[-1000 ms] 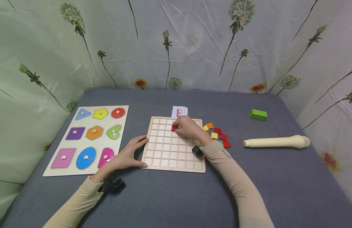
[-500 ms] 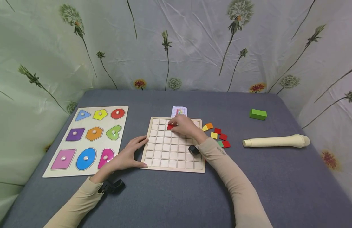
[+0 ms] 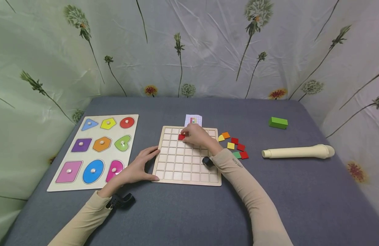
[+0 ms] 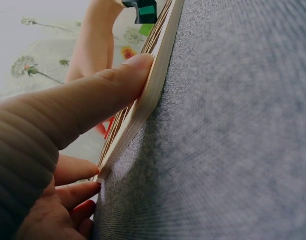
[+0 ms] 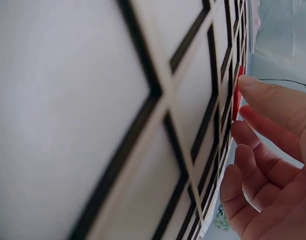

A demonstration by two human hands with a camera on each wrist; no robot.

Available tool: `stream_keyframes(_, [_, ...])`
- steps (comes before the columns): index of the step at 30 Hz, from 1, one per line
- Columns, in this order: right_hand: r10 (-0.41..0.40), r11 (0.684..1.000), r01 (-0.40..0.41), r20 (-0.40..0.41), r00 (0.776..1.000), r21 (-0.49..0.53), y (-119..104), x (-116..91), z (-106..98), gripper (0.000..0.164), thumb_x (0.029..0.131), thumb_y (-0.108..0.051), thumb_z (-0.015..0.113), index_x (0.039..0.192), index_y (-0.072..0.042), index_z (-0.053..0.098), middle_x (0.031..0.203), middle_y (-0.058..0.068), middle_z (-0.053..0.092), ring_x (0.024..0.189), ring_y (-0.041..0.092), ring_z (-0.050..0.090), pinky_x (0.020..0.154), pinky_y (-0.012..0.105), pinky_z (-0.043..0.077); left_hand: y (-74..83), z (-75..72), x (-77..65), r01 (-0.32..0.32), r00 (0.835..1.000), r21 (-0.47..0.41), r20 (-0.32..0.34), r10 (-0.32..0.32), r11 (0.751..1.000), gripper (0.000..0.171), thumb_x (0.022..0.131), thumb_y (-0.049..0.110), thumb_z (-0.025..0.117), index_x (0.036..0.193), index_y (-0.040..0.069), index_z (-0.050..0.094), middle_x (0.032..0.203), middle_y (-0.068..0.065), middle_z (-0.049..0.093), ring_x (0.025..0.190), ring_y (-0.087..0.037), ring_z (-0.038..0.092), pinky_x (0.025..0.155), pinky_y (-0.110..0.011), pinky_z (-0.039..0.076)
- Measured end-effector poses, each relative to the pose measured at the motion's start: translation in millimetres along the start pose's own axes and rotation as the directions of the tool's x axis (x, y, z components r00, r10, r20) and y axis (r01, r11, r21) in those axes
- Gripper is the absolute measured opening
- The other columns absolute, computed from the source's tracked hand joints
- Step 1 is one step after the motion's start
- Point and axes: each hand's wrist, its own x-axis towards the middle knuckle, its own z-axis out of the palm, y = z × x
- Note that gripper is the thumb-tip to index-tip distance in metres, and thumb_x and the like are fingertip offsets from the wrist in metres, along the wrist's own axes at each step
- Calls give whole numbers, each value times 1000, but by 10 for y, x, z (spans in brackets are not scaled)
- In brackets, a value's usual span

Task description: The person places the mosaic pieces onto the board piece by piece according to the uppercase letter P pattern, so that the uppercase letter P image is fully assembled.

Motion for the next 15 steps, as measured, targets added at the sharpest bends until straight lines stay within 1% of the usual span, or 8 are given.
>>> stream_keyframes(3, [14, 1000, -14, 20, 1000, 3, -9, -49, -41, 28, 82, -13, 68, 108, -2, 69, 94, 12, 68, 71, 15, 49, 68, 26, 40, 4, 0, -4, 1, 1000, -3, -1, -1, 1000, 99, 63, 29, 86, 143, 0, 36, 151, -18, 31, 139, -38, 24, 109, -60, 24])
stream_keyframes(6, [10, 1000, -11, 23, 1000, 12, -14, -107, -85, 28, 83, -12, 67, 109, -2, 69, 94, 12, 67, 71, 16, 51, 68, 27, 41, 5, -3, -5, 0, 1000, -2, -3, 0, 1000, 99, 62, 29, 86, 143, 0, 36, 151, -18, 31, 139, -38, 24, 108, -61, 24])
stream_keyframes(11, [2, 1000, -2, 6, 1000, 29, -9, -205, -138, 28, 82, -12, 68, 108, -2, 69, 93, 12, 67, 72, 17, 56, 68, 27, 45, 0, -3, -4, -1, 1000, -9, 1, 1, 1000, 98, 63, 29, 85, 143, 0, 36, 151, -18, 31, 139, -38, 23, 108, -61, 23])
stream_keyframes(15, [-2, 1000, 2, -9, 1000, 26, -1, -290, -172, 28, 83, -11, 67, 108, -1, 69, 95, 13, 68, 71, 18, 56, 67, 28, 45, 4, 1, 3, -6, 1000, -3, 4, 6, 1000, 97, 64, 30, 85, 143, 0, 36, 151, -18, 31, 139, -38, 23, 108, -62, 23])
